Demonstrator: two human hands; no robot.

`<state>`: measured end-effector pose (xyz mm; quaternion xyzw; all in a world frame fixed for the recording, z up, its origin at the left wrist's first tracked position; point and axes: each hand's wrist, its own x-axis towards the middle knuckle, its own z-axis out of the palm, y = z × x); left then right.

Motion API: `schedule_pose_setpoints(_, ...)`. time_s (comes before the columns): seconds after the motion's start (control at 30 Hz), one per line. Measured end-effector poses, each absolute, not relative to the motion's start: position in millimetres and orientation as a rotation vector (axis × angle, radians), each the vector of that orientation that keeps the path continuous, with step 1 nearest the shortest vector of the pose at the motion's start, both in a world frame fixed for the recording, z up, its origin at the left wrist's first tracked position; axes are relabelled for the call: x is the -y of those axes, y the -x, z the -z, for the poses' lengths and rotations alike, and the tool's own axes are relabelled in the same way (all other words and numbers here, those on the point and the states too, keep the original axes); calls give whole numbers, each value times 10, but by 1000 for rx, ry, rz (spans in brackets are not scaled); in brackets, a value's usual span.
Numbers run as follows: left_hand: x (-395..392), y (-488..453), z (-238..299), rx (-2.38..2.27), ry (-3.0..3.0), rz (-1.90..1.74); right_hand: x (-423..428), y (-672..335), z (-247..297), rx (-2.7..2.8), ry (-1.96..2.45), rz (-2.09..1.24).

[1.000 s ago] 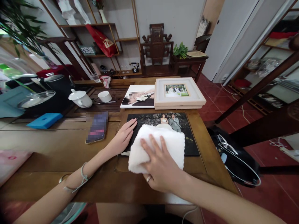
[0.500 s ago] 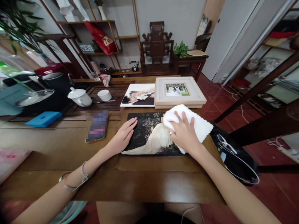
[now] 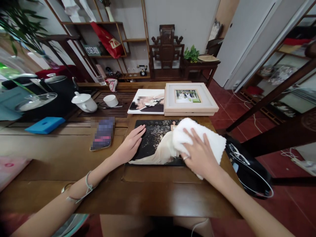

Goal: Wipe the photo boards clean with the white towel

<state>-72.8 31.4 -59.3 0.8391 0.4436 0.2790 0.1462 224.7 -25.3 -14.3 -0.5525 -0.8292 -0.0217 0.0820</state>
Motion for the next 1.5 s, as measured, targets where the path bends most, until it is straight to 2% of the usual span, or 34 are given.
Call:
schedule_pose_setpoints(0.27,-311,709,604,-1310,-2416,-803,-71,-2098,108,2464,1805,101)
schedule_pose_setpoints(0.57,-322,725,604,-1290,-2427,-791,228,-1470,37,2737,1160,-197)
schedule_pose_setpoints(0.8,-317,720,595,-1297,-2418,-784,-310,-2014,110,2446,1626,16)
schedule_pose_setpoints(0.93,-310,707,582,-1316,-2407,-786,-284,-2023,91,2436,1738,77)
schedule_pose_setpoints(1.27,-303,733,563,-1274,-2411,-762,457,-1338,14,2842,1063,-248)
schedule_pose_setpoints(1.5,-317,705,598,-1308,-2406,-798,255,-1467,54,2620,1521,27)
